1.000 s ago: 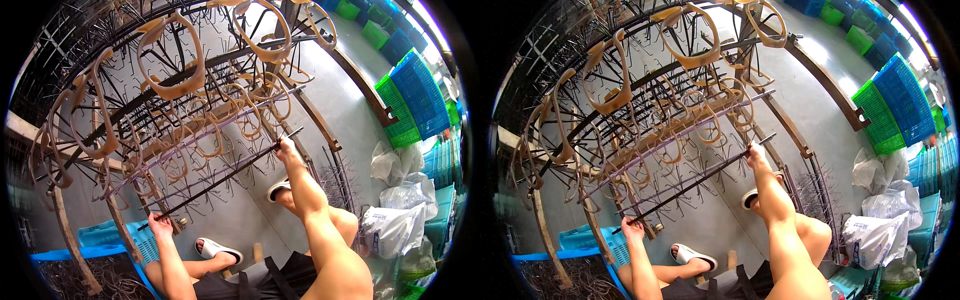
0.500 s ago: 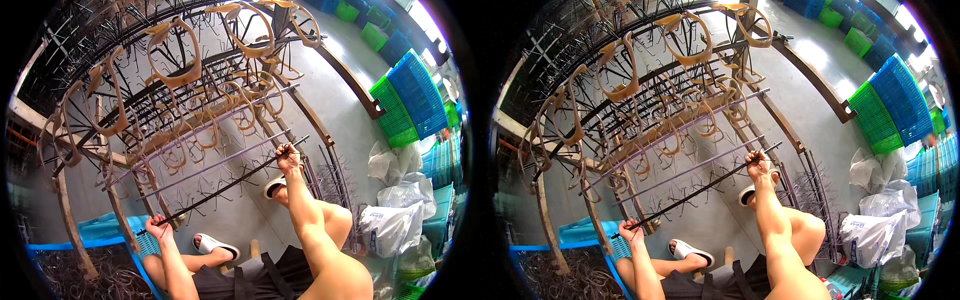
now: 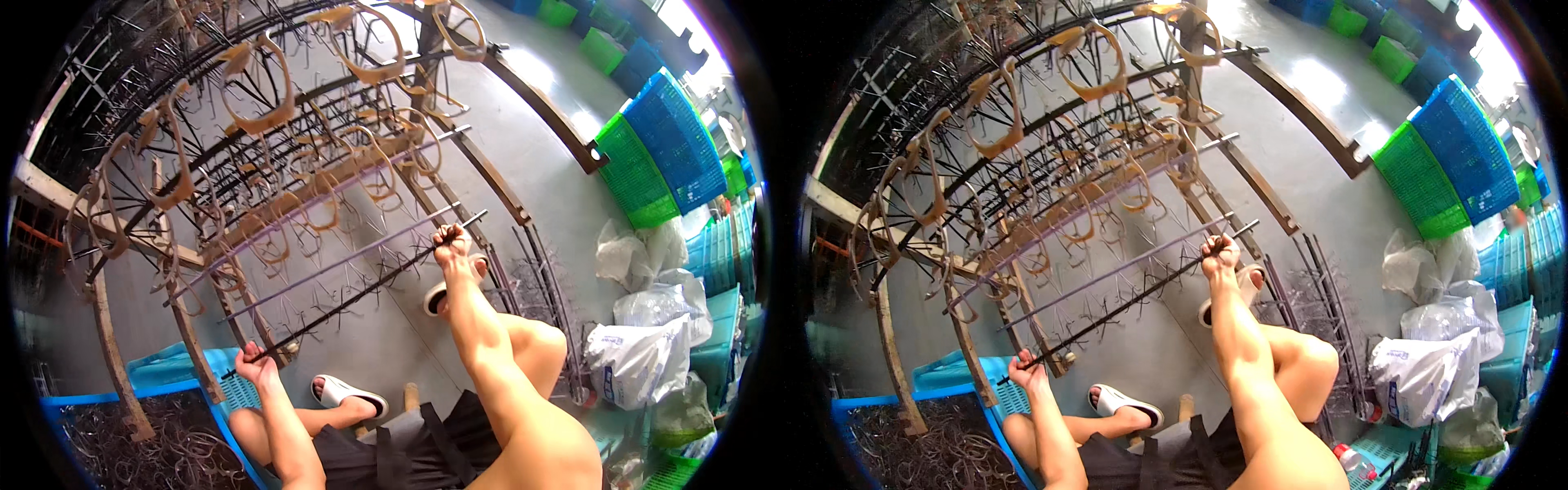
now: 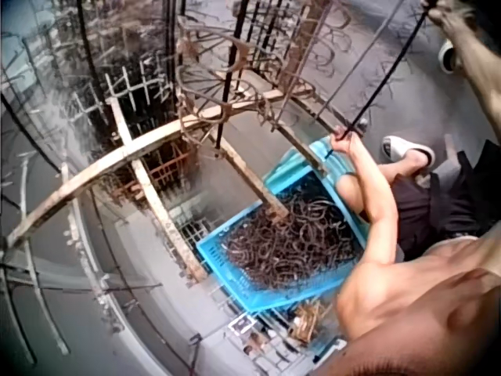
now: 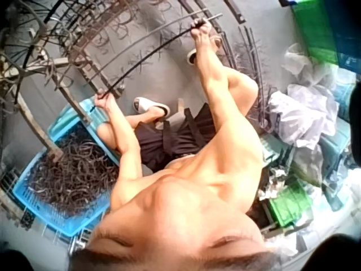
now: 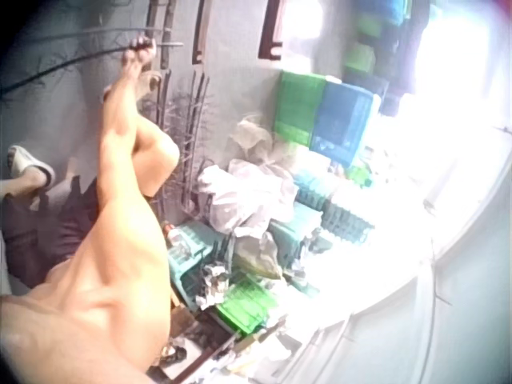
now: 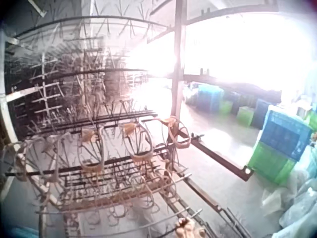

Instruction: The person sits on the floor and repeatedly picks up wire loops from a blue basket, attaching them to a metal rack structure. The person handles the wire loops one at a time, placing them onto the horizontal bars of the rack.

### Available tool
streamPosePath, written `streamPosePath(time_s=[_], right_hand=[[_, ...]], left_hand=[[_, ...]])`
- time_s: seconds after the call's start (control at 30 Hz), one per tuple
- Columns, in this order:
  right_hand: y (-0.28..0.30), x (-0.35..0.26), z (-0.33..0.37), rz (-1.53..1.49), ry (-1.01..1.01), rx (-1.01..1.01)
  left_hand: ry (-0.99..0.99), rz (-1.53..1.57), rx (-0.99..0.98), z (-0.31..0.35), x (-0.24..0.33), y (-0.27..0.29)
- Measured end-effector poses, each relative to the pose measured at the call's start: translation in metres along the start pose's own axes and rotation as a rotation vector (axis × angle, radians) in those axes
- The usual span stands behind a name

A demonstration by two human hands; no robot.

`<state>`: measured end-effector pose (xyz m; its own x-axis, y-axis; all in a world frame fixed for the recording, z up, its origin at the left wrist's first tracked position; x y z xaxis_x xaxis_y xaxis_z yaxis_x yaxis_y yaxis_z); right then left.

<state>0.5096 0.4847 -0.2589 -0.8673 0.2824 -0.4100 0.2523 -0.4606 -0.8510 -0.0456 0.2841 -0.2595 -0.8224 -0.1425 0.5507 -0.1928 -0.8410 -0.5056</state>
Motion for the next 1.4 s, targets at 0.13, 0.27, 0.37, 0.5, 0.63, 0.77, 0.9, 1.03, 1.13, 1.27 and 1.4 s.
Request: streamPosePath(time_s=[0.13,0.27,0.37,0.5,0.63,0.77,0.9,1.03,1.13,1.27,1.4], right_hand=[[-0.012,-0.008,0.007,-0.045,-0.033,-0.086],[-0.031,0.0,0.039,-0.06,-0.123,-0.033],[-0.036,-0.008,0.059,-0.158,-0.145,-0.062],[-0.028,0.002,0.072,-0.326,-0.279,-0.116],[0.008,-0.029,0.05,0.022,-0.055,0.068],[-0.05,-0.063,0.112,0.01,0.022,0.033],[-0.106,-0.111,0.103,0.088,0.078,-0.073],[-0.101,-0.114,0.046,0.123,-0.062,-0.05],[-0.116,-0.11,0.047,0.3,0.036,-0.116],[-0.066,-0.138,0.02,0.146,-0.059,-0.189],[-0.054,-0.126,0.01,0.177,0.008,-0.177]], left_hand=[[0.056,0.018,0.038,0.01,-0.009,-0.007],[0.031,0.042,-0.142,0.0,0.024,0.02],[-0.001,0.094,0.005,0.011,0.029,0.029],[-0.034,0.196,-0.025,0.025,0.043,0.042],[0.126,0.086,-0.104,0.046,0.031,0.003],[0.124,0.025,-0.197,0.05,0.042,0.029],[0.234,0.028,-0.125,0.097,0.018,-0.004],[0.228,0.082,-0.276,0.121,0.003,-0.012],[-0.039,0.01,-0.287,0.136,0.013,0.012],[0.112,0.063,-0.285,0.199,0.024,-0.035],[0.045,0.11,-0.298,0.155,0.051,-0.04]])
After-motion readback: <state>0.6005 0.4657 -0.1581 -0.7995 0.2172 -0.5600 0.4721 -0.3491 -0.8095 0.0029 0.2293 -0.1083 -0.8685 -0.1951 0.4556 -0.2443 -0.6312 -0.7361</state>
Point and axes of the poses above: each hand's wrist, its own z-axis away from the middle knuckle, its own y-axis out of the back of the hand, x = y × z, the point moved 7 cm from there along -z, towards the middle knuckle, and after that the axes turned 9 degrees about y, right-handed, at the moved point
